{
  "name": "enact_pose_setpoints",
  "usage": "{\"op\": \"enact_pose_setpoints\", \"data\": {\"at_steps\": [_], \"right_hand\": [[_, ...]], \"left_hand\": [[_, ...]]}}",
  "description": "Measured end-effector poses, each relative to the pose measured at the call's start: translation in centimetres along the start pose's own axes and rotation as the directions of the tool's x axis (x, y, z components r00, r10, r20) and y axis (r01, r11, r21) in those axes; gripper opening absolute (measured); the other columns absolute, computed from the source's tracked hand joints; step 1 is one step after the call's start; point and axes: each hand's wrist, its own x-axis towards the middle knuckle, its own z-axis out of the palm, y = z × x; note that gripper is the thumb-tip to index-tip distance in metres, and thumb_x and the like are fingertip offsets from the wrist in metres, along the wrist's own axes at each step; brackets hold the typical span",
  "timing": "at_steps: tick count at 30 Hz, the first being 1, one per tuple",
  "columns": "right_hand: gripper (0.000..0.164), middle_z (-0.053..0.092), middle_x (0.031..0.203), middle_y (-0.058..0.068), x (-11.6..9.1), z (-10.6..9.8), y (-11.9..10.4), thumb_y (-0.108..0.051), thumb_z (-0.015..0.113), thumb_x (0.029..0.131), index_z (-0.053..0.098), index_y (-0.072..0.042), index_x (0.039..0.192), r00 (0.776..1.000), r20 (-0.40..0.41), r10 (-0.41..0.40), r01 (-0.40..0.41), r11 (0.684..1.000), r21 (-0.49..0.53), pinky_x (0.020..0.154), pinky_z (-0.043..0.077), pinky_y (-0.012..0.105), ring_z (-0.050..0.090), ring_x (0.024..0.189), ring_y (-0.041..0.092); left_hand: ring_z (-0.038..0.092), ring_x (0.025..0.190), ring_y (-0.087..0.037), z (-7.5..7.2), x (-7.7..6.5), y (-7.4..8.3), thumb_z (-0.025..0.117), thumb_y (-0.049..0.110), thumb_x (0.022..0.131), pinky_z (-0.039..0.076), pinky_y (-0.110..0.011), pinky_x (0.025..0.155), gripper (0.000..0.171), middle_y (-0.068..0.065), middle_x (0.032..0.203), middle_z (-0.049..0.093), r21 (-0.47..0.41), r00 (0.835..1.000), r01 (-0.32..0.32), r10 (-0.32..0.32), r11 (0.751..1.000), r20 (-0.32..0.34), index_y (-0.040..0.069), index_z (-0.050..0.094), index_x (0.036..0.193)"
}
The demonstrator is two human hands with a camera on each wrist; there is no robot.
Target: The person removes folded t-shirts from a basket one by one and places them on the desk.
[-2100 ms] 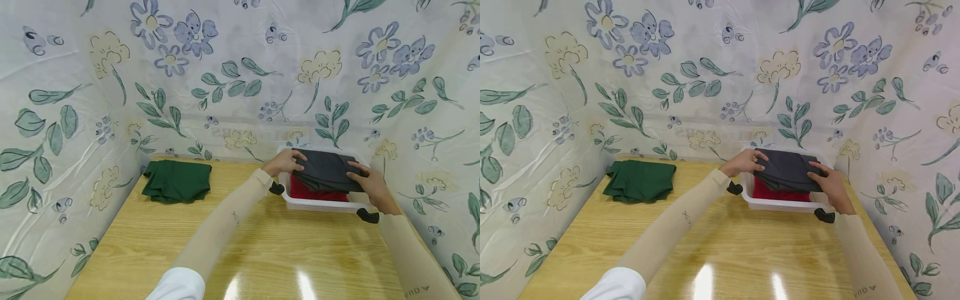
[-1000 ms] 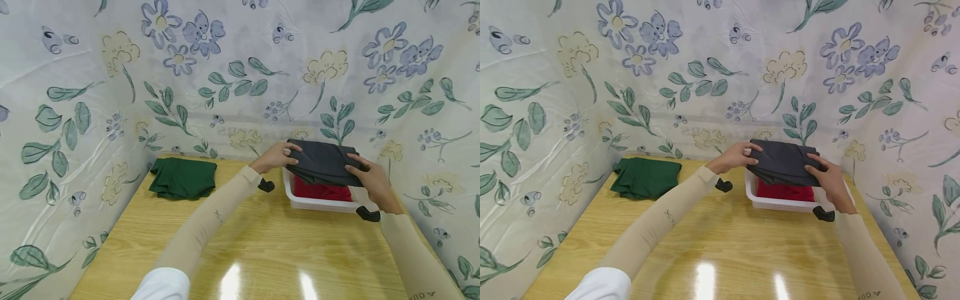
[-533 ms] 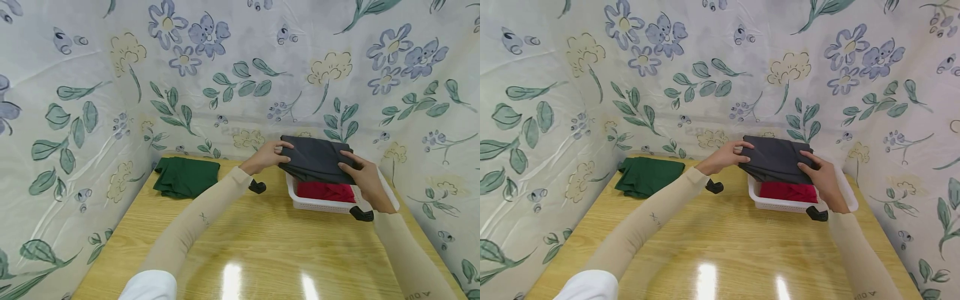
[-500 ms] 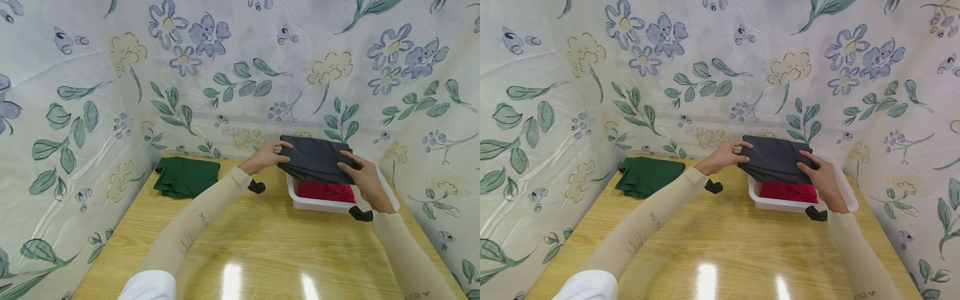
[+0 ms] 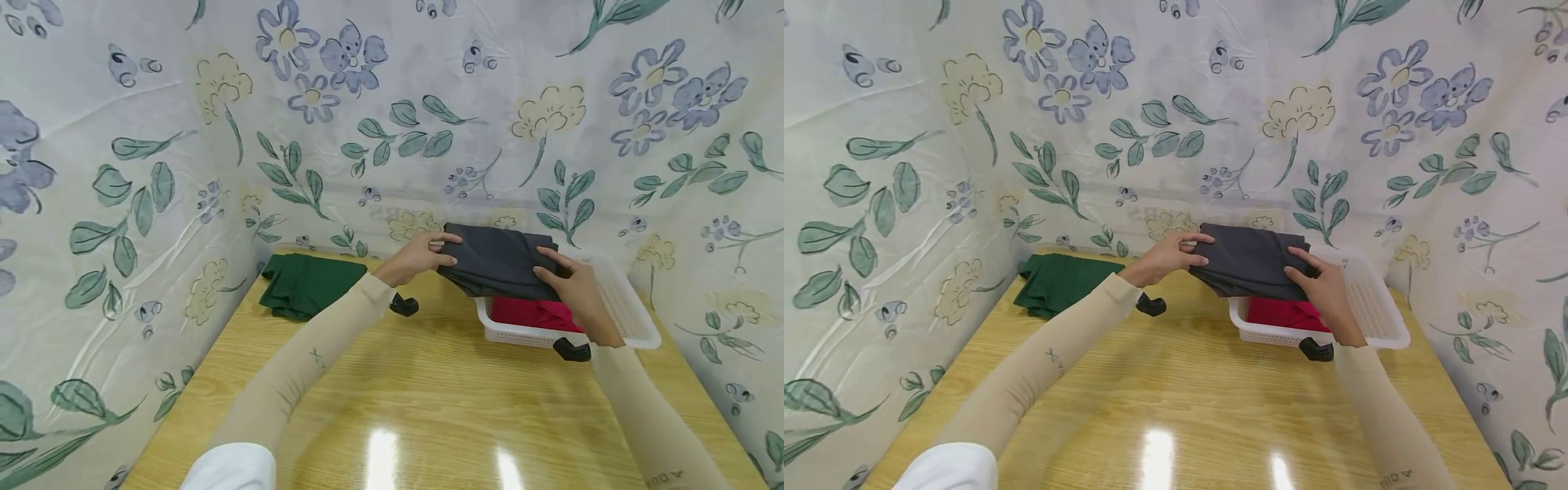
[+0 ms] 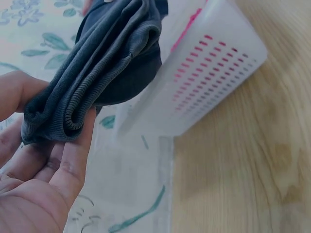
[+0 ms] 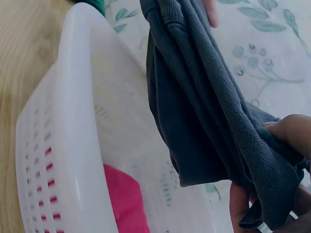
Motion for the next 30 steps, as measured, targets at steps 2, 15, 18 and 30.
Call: {"op": "enact_pose_setpoints", "data": {"at_steps": [2,15,18,30], "right_hand": [[0.057,0.034,0.163,0.017,0.0,0.5,-0.2,-0.037,0.07,0.1,0.053,-0.023,0.153,1.0,0.003,-0.003,0.003,1.0,0.01,0.084,0.05,0.011,0.055,0.13,0.029],[0.057,0.034,0.163,0.014,0.5,3.3,-1.4,-0.036,0.071,0.099,0.055,-0.023,0.152,0.999,0.046,-0.018,0.017,0.999,0.036,0.086,0.049,0.011,0.051,0.135,0.033],[0.055,0.038,0.161,0.013,0.8,3.9,-1.5,-0.035,0.073,0.098,0.058,-0.023,0.149,0.999,0.03,-0.022,0.021,0.999,0.044,0.086,0.05,0.012,0.054,0.131,0.032],[0.051,0.04,0.16,0.012,1.5,7.1,-2.7,-0.032,0.073,0.098,0.06,-0.026,0.147,0.998,0.057,-0.029,0.026,0.998,0.063,0.089,0.052,0.018,0.061,0.124,0.03]], "left_hand": [[0.057,0.13,-0.027,-0.4,-0.4,-0.1,0.072,0.007,0.097,0.055,-0.044,0.092,0.045,-0.012,0.16,0.039,0.015,1.0,0.001,-0.001,1.0,-0.009,0.019,0.065,0.14],[0.058,0.13,-0.023,-3.2,-3.0,-1.0,0.074,0.009,0.096,0.055,-0.043,0.087,0.045,-0.008,0.159,0.042,0.062,0.999,-0.012,0.015,0.998,-0.044,0.022,0.066,0.138],[0.052,0.137,-0.026,-3.7,-3.5,-1.0,0.074,0.009,0.096,0.054,-0.045,0.089,0.045,-0.009,0.161,0.039,0.075,0.999,-0.012,0.015,0.997,-0.051,0.022,0.066,0.139],[0.041,0.146,-0.026,-6.8,-5.5,-2.1,0.075,0.012,0.096,0.051,-0.046,0.097,0.049,-0.006,0.162,0.04,0.113,0.996,-0.014,0.024,0.994,-0.08,0.026,0.064,0.141]]}}
